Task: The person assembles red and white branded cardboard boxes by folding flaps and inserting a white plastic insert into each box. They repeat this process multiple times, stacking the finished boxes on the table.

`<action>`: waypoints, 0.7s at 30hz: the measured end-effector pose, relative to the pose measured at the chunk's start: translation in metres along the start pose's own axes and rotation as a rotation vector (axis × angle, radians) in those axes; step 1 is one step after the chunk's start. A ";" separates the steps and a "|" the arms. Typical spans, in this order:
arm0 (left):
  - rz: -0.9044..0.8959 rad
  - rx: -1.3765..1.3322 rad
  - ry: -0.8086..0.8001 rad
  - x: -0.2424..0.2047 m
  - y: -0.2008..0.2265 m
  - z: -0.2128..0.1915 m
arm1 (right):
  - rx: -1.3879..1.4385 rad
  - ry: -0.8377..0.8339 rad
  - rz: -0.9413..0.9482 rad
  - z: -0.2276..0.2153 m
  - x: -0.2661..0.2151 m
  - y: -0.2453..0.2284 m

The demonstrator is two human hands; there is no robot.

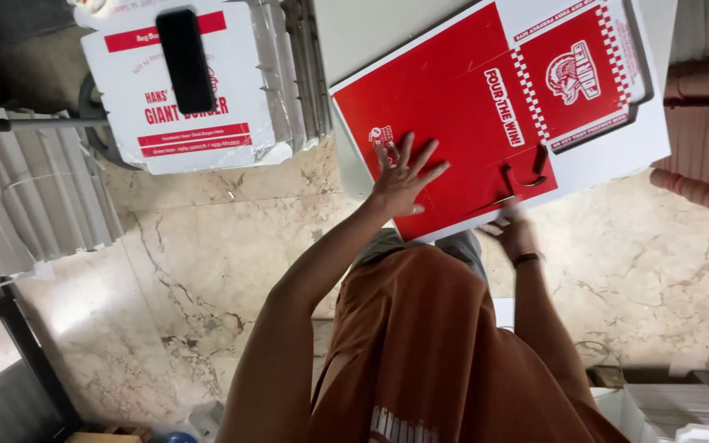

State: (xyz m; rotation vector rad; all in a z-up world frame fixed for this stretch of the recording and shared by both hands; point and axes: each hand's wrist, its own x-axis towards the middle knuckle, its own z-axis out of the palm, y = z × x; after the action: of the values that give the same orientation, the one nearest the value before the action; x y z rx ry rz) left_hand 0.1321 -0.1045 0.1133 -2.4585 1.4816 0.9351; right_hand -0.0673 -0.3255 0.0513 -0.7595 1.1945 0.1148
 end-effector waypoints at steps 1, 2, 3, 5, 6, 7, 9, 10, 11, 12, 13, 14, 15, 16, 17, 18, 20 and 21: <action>-0.018 0.012 0.002 -0.007 0.000 0.008 | -0.060 -0.063 0.099 0.043 -0.037 0.001; -0.037 0.022 0.006 -0.014 0.001 0.018 | -0.122 -0.127 0.198 0.082 -0.083 0.004; -0.041 0.024 0.006 -0.007 0.006 0.023 | -0.123 -0.132 0.199 0.100 -0.102 -0.007; -0.117 0.012 -0.025 0.003 0.015 0.035 | -0.746 0.019 0.299 0.135 -0.144 -0.027; -0.117 0.017 -0.031 0.002 0.022 0.029 | -0.739 0.016 0.303 0.115 -0.118 -0.009; -0.127 -0.025 -0.046 0.001 0.030 0.024 | -0.785 0.016 0.229 0.095 -0.093 0.009; -0.137 -0.063 -0.054 0.009 0.047 0.008 | -0.828 0.017 0.147 0.060 -0.051 0.028; -0.169 -0.121 -0.055 0.015 0.062 0.004 | -0.610 0.047 0.020 0.038 -0.040 0.035; -0.201 -0.180 -0.057 0.020 0.078 -0.001 | -0.391 0.078 -0.105 0.016 -0.028 0.042; -0.190 -0.180 -0.058 0.020 0.085 -0.007 | -0.388 0.089 -0.105 0.013 -0.031 0.035; -0.232 -0.120 -0.079 0.020 0.092 -0.014 | -0.367 0.028 -0.070 0.010 -0.034 0.028; -0.279 -0.057 -0.099 0.020 0.098 -0.021 | -0.345 -0.038 -0.036 0.008 -0.035 0.021; -0.273 -0.057 -0.099 0.026 0.100 -0.019 | -0.343 -0.033 -0.037 0.006 -0.032 0.021; -0.301 -0.044 -0.074 0.027 0.102 -0.014 | -0.402 -0.013 -0.067 0.006 -0.033 0.026; -0.327 -0.031 -0.049 0.027 0.104 -0.010 | -0.462 0.006 -0.097 0.005 -0.035 0.031; -0.319 -0.024 -0.049 0.019 0.108 -0.021 | -0.453 0.012 -0.098 0.010 -0.043 0.032; -0.363 0.019 -0.067 0.005 0.113 -0.046 | -0.123 0.015 -0.093 0.022 -0.056 0.029; -0.357 0.024 -0.057 0.011 0.108 -0.049 | -0.118 0.018 -0.104 0.025 -0.053 0.020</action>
State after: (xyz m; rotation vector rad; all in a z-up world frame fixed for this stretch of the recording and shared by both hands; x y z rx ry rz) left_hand 0.0676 -0.1875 0.1688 -2.5355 0.9822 0.8970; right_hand -0.0780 -0.2796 0.0917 -0.9264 1.1704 0.0929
